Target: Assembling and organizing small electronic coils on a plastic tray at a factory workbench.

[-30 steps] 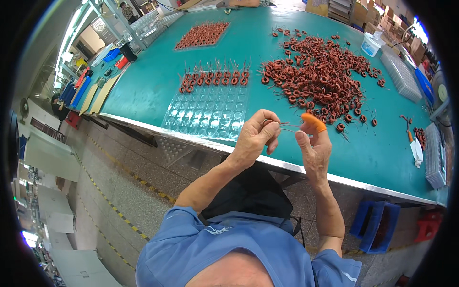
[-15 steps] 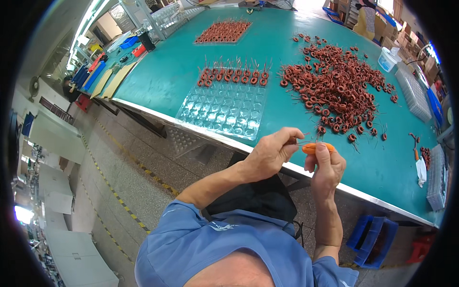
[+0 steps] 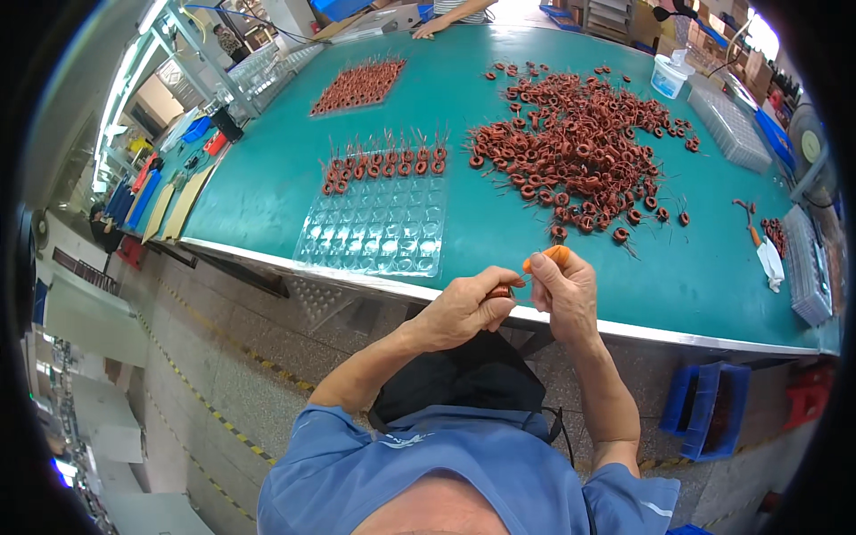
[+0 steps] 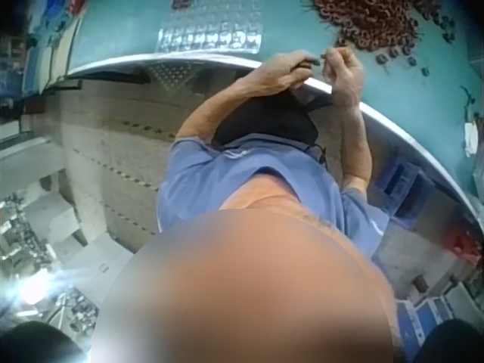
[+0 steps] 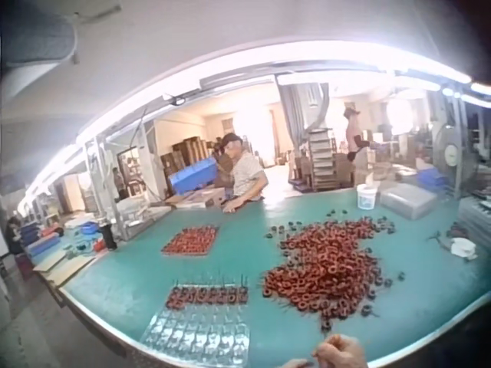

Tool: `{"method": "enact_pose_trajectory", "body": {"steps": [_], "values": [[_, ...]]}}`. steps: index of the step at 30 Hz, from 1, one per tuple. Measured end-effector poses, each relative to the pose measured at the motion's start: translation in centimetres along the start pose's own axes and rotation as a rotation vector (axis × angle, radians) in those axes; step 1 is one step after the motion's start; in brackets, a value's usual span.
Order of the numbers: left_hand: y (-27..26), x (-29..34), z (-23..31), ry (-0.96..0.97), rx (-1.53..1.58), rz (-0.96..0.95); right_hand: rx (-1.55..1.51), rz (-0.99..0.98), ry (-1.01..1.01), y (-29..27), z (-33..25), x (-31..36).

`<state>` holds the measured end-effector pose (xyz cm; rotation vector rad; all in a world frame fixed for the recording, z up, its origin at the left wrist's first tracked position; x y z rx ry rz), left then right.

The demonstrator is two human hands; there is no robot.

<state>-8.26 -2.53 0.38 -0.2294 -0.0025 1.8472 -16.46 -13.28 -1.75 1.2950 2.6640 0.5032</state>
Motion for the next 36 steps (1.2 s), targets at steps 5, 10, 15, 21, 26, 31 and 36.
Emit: {"method": "enact_pose_trajectory", "body": {"steps": [5, 10, 15, 21, 26, 31, 36], "values": [[-0.2, 0.5, 0.2, 0.019, 0.06, 0.085, 0.289, 0.099, -0.552, 0.9, -4.1, 3.1], [-0.3, 0.3, -1.5, -0.013, 0.211, 0.179, 0.129, 0.117, -0.311, 0.5, -1.9, 1.2], [-1.9, -1.0, -0.5, 0.005, 0.005, 0.277, 0.264, 0.078, -0.218, -0.3, -0.6, 1.6], [-1.6, -1.0, 1.8, 0.333, -0.46, 0.289, 0.276, 0.025, -0.155, 1.8, -0.9, 1.6], [-1.7, -1.1, 3.1, 0.488, -0.654, 0.059, 0.182, -0.077, -0.018, 2.1, -0.6, 1.2], [-2.3, -1.4, 3.8, 0.208, -0.673, -0.18, 0.108, -0.177, 0.189, 2.6, 0.1, 0.3], [-2.4, -2.0, 2.6, 0.124, -0.562, -0.066, 0.455, 0.053, -0.353, 2.3, -3.2, 1.1]]}}
Point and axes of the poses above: each hand's wrist, its own x-axis away from the middle knuckle, its own y-axis out of the palm, z = x × y, the point moved 8 cm from there along -x, towards the middle knuckle, and after that the axes turned 8 degrees about z, right-handed, at the moved point
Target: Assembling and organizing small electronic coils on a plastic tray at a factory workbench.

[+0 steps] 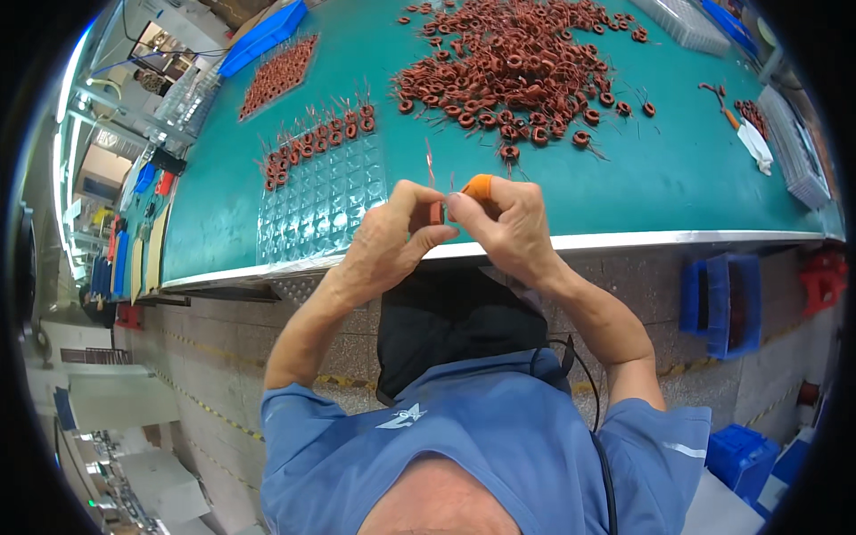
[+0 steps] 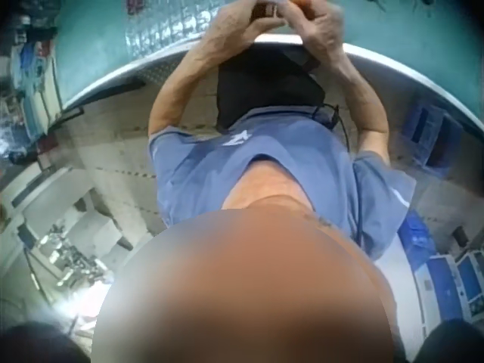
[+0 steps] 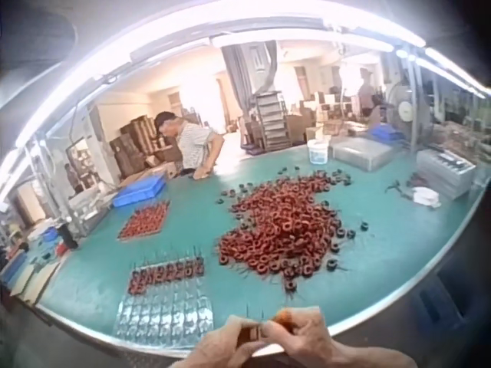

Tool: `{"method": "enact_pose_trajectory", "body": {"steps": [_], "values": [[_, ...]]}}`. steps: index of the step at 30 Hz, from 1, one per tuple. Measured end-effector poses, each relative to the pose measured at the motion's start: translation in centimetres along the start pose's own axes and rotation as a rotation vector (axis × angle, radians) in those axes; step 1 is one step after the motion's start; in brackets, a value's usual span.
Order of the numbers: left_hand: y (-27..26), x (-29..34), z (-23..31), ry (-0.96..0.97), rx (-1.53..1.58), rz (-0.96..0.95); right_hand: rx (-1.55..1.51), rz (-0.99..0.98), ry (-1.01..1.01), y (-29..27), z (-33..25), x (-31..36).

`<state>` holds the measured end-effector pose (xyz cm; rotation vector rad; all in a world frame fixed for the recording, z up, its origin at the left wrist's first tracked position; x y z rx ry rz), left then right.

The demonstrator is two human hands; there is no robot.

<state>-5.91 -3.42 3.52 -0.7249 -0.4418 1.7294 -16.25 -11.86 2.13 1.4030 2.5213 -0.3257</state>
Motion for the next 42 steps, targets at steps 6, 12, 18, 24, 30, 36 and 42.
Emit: {"method": "enact_pose_trajectory", "body": {"steps": [6, 12, 18, 24, 30, 36, 42], "values": [[1.8, 0.7, -0.5, 0.077, 0.973, 0.238, -0.265, 0.011, 0.164, -0.5, 0.2, -0.4], [2.7, 1.7, -1.5, 0.01, 1.095, 0.279, -0.227, -0.154, 0.349, 0.9, 1.9, -0.4], [2.8, 2.3, -2.2, -0.164, 0.96, 0.333, -0.426, -0.135, 0.182, 2.2, 2.2, 0.3], [-3.0, 5.1, -6.5, -0.209, 0.867, 0.536, 0.09, -0.074, -0.173, 0.3, 1.3, -0.7], [-17.8, 9.7, -15.8, -0.262, -0.126, 0.945, 0.648, 0.097, -0.417, -7.8, 3.4, -2.2], [-20.0, 4.8, -21.9, -0.215, -0.269, 0.952, 0.654, 0.112, -0.204, -9.1, 6.0, -3.3], [-20.5, 2.1, -25.8, -0.179, -0.529, 0.873, 0.827, 0.017, -0.446, -7.6, 5.9, -3.3]]}}
Point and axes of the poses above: each hand's wrist, its own x-axis away from the middle knuckle, its own y-axis out of the palm, z = x × y, the point moved 8 cm from there along -x, towards the middle knuckle, and after that the axes turned 8 degrees about z, right-handed, at the moved point
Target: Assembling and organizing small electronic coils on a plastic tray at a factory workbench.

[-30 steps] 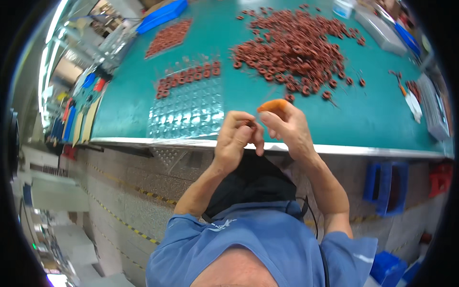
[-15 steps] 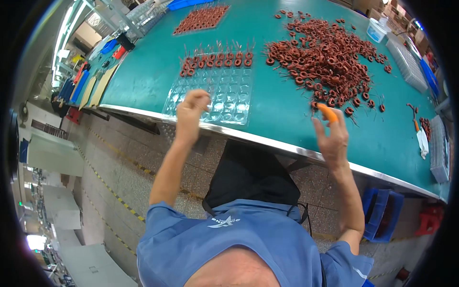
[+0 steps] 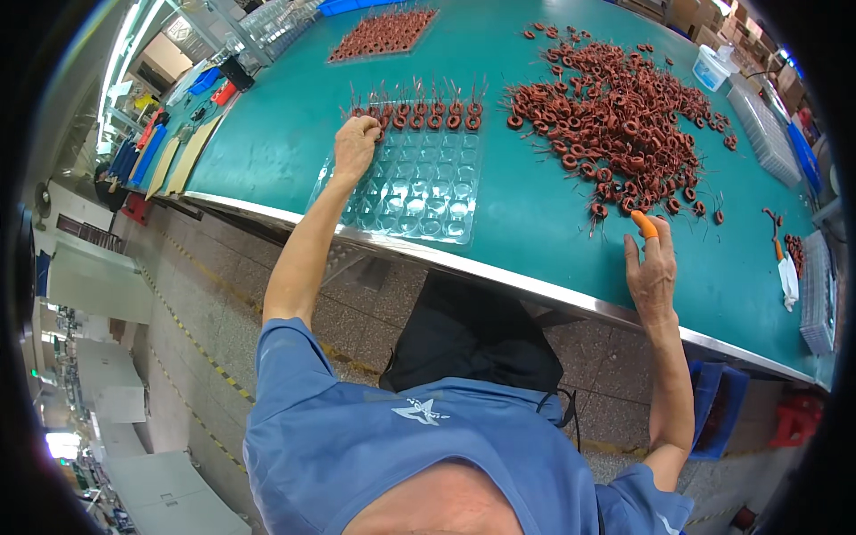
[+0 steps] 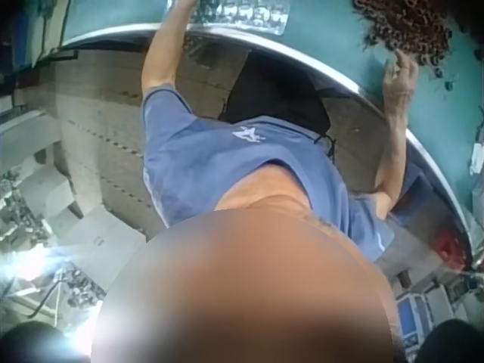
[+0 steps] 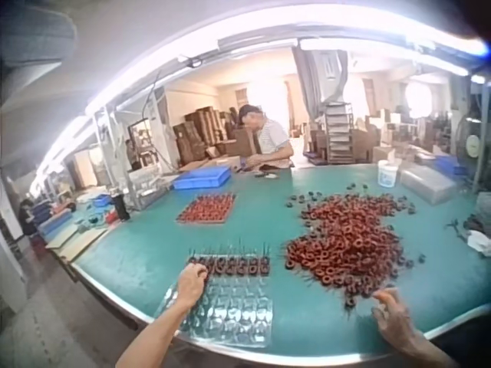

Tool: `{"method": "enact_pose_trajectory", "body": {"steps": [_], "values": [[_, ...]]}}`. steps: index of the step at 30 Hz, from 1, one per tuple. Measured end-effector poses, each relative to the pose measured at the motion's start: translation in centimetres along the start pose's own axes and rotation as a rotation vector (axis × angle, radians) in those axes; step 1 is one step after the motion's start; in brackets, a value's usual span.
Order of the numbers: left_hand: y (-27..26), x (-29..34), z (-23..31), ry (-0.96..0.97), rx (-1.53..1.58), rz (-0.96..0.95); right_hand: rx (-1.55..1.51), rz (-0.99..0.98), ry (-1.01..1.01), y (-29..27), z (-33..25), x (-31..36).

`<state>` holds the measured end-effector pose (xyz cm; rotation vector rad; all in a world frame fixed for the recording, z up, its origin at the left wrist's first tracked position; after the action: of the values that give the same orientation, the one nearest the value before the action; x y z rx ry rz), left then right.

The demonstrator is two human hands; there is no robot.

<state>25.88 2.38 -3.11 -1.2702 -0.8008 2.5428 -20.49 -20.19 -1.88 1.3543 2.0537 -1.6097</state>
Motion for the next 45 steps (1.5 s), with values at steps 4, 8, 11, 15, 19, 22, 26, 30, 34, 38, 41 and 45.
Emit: {"method": "enact_pose_trajectory", "body": {"steps": [4, 8, 11, 15, 19, 22, 26, 30, 34, 38, 41, 45], "values": [[0.9, -0.5, 0.6, 0.083, -0.12, -0.047, 0.091, -0.067, -0.225, 1.1, -2.3, -0.4], [-0.2, 0.2, 1.6, -0.057, 0.036, -0.039, 0.115, -0.193, -0.234, 4.1, -2.3, -1.3], [-2.6, 2.2, 3.9, -0.14, 0.138, -0.034, 0.074, -0.23, -0.262, 4.8, -3.6, -1.8], [-3.2, 5.5, 10.9, -0.138, 0.34, -0.127, -0.062, -0.347, -0.014, 5.5, -3.0, -2.5], [-0.6, 7.6, 15.9, -0.04, 0.453, -0.236, 0.02, -0.283, -0.227, 6.6, -7.0, -2.5], [1.9, 8.5, 19.4, 0.051, 0.471, -0.335, 0.015, -0.29, -0.378, 8.4, -7.1, -2.1], [2.8, 8.5, 22.1, 0.095, 0.463, -0.393, 0.011, -0.103, -0.468, 6.4, -8.6, -3.5], [3.5, 8.9, 22.6, 0.024, 0.456, -0.478, 0.164, -0.229, -0.571, 8.9, -7.1, -4.0], [3.3, 10.1, 23.1, 0.03, 0.495, -0.543, 0.178, -0.294, -0.619, 9.6, -5.7, -5.5], [3.6, 11.1, 22.4, -0.083, 0.505, -0.614, -0.469, -0.184, 0.181, 7.6, -3.2, -8.2], [6.2, 13.2, 22.4, -0.511, 0.999, -0.679, -0.806, -0.242, 0.426, 7.4, -5.6, -7.5], [7.3, 14.5, 27.3, -0.713, 1.449, -0.669, -0.645, -0.134, 0.305, 5.4, -7.5, -5.6]]}}
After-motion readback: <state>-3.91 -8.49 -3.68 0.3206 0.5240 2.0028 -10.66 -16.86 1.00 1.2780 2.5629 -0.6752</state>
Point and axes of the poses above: each hand's wrist, its own x-axis away from the middle knuckle, its own y-axis out of the palm, z = x × y, the point moved 8 cm from there along -x, towards the middle knuckle, and after that the axes turned 8 degrees about z, right-handed, at the moved point
